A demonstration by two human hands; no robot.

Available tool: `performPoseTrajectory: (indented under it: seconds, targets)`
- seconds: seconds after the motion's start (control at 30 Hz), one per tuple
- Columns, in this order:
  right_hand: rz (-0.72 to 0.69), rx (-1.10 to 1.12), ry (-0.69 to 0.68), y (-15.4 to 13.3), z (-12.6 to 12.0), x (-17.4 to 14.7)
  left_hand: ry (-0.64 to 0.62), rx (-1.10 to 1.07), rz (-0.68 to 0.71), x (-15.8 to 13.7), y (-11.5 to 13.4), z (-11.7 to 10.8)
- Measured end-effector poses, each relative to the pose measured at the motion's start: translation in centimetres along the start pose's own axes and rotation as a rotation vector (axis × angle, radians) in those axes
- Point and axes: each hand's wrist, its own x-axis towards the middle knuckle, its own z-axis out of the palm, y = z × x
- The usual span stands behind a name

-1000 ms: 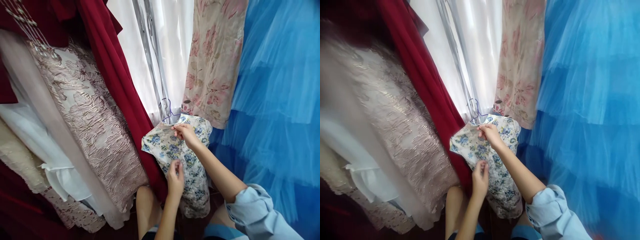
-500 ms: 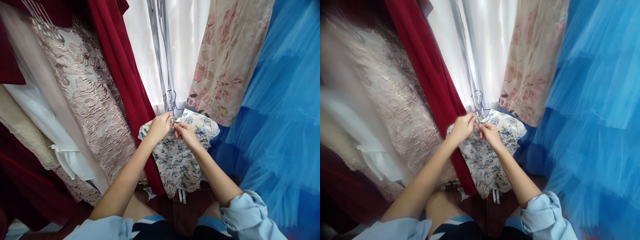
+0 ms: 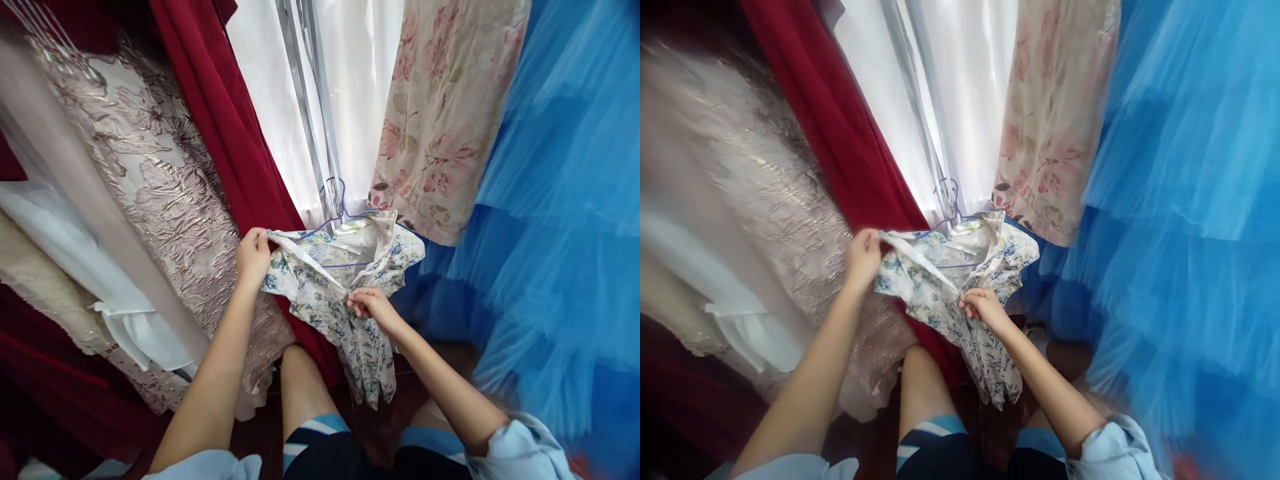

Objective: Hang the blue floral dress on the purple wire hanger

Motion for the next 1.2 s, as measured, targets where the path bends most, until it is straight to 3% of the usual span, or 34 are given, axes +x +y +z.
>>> performPoseTrajectory:
  seconds: [0.17,0.33,0.5,0.63,0.73,0.83,0.97,1.07,1.2]
  targets:
    - [0.066,-0.039,-0.022,1.5,0.3,-2.0,-0.101,0.11,-0.077,-5.2,-5.2,0.2]
    - [0.09,-0.125,0.043,2.2,-1.4,-2.8,-0.413,0.056,-0.09,-11.3,-5.7,2.5]
    - [0.031,-0.387,0.025,3.5,-3.0,-2.9,-0.61,-0.158,-0.042,-14.2,-2.3,3.4]
    - [-0.247,-0.637,0.102,2.8,-1.7,-3.8,-0.584,-0.296,0.017,-14.4,2.9,2.7]
    - [-0.418,-0.702,0.061,1.3,0.1,-4.1,-0.612,-0.316,0.13,-14.4,6.8,2.3]
    - [-0.379,-0.505,-0.093,0.0,1.4,-3.6,-0.628,-0.359,0.264,-14.4,9.4,2.5]
    - [-0.262,-0.209,-0.181,-1.5,0.8,-3.5,-0.624,-0.462,0.314,-14.5,10.1,3.7]
    - [-0.13,-0.212,-0.256,-2.3,-0.8,-4.2,-0.69,-0.522,0.316,-14.7,9.9,5.3]
    - [-0.015,-0.306,-0.331,-2.3,-2.9,-4.9,-0.869,-0.562,0.276,-14.9,9.9,9.3]
